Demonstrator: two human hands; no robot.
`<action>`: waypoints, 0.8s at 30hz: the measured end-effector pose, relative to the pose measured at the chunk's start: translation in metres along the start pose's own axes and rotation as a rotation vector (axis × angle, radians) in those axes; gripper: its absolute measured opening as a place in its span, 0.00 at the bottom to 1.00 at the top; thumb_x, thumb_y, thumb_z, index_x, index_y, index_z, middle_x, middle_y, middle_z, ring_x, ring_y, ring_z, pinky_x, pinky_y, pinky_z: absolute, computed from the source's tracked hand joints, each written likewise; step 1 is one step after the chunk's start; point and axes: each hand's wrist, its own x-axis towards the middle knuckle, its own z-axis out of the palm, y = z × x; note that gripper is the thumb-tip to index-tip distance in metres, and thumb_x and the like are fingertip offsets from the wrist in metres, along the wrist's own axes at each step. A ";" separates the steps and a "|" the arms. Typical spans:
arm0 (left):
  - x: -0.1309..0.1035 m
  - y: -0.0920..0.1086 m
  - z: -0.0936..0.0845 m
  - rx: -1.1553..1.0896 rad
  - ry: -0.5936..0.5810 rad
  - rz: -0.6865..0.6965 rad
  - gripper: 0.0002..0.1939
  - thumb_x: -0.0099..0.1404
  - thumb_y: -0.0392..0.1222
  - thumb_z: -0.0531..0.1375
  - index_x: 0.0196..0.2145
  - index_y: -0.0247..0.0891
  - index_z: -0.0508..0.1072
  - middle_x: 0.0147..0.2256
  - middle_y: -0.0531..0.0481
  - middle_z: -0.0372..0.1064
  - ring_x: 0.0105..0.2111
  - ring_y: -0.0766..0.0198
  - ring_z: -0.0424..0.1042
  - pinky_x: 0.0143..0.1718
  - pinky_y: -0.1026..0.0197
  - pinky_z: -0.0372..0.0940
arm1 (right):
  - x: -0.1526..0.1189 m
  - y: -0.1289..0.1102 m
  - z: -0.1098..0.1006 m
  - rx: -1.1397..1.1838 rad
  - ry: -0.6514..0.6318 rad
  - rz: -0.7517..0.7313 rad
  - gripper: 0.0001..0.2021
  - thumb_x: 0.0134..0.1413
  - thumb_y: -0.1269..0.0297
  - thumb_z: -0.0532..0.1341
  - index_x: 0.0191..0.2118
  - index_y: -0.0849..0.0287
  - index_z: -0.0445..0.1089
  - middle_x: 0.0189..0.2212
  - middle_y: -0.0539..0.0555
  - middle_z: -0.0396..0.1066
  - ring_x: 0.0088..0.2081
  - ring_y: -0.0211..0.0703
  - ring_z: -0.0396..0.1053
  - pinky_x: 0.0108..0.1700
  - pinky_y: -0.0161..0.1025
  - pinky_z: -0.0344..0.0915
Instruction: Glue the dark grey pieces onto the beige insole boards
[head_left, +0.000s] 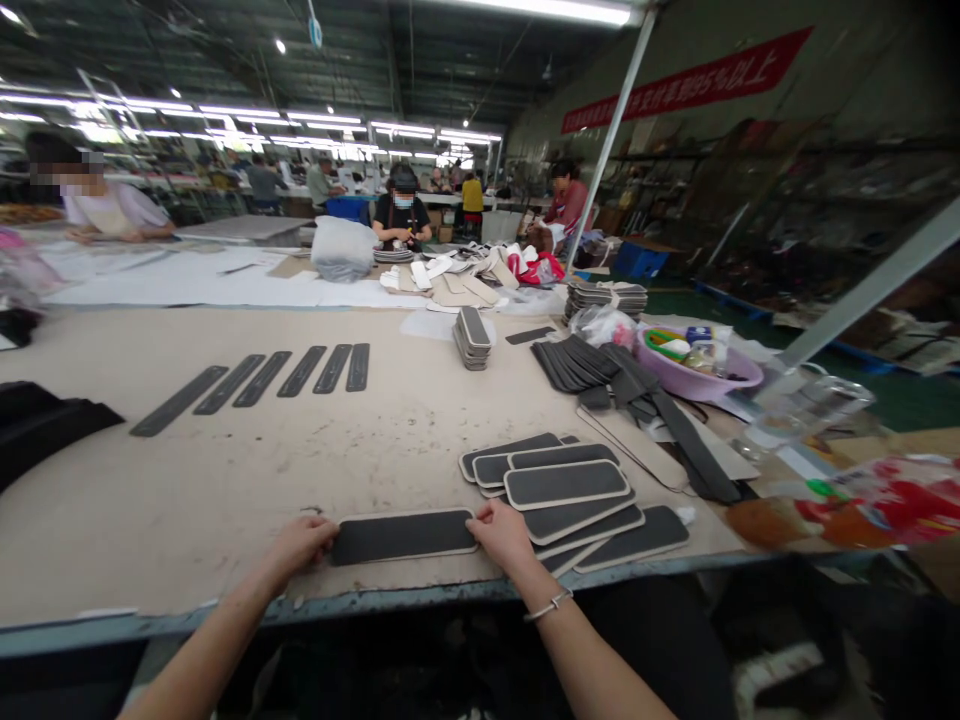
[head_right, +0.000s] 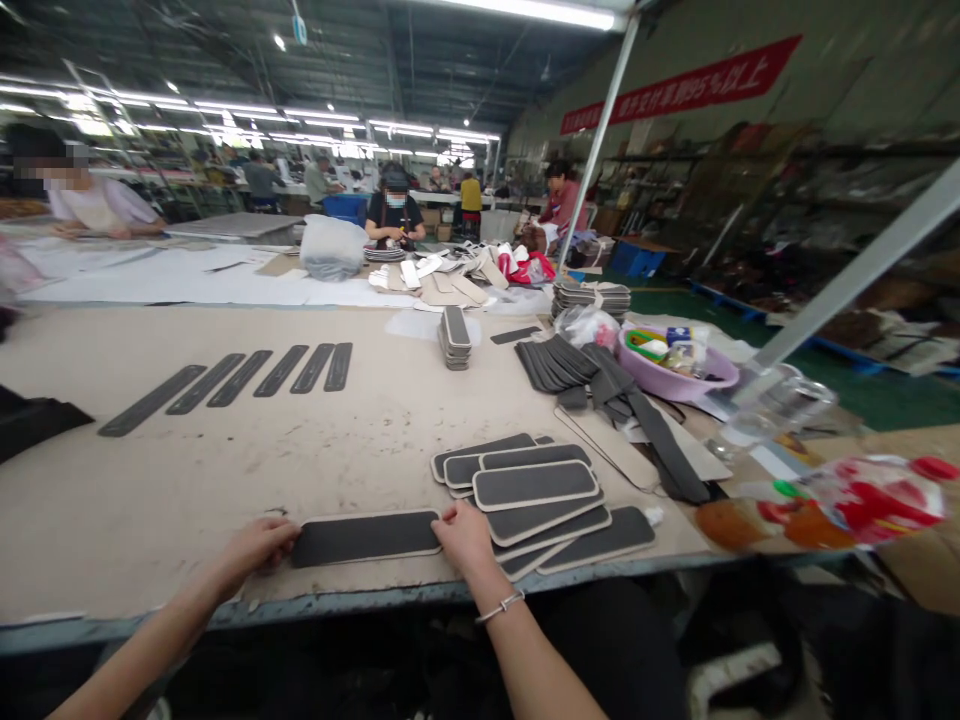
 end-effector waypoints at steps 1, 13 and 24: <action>-0.001 0.000 0.000 0.016 0.007 0.004 0.14 0.50 0.52 0.50 0.17 0.39 0.61 0.14 0.55 0.58 0.17 0.66 0.60 0.19 0.65 0.53 | 0.000 0.001 0.000 -0.006 -0.010 -0.006 0.03 0.43 0.66 0.62 0.26 0.59 0.67 0.23 0.50 0.72 0.29 0.39 0.69 0.31 0.32 0.59; 0.000 0.007 0.004 0.328 0.083 0.054 0.15 0.58 0.46 0.50 0.18 0.39 0.67 0.17 0.50 0.66 0.24 0.60 0.69 0.28 0.63 0.56 | -0.003 0.004 0.000 -0.009 -0.038 -0.035 0.02 0.45 0.67 0.60 0.26 0.58 0.66 0.22 0.50 0.72 0.28 0.39 0.69 0.31 0.32 0.58; 0.004 0.012 0.001 0.467 0.064 0.088 0.17 0.60 0.48 0.49 0.20 0.39 0.67 0.21 0.45 0.70 0.28 0.56 0.70 0.28 0.61 0.54 | -0.001 -0.004 -0.003 -0.029 -0.009 0.008 0.02 0.43 0.67 0.61 0.26 0.59 0.67 0.22 0.49 0.71 0.28 0.38 0.69 0.31 0.31 0.58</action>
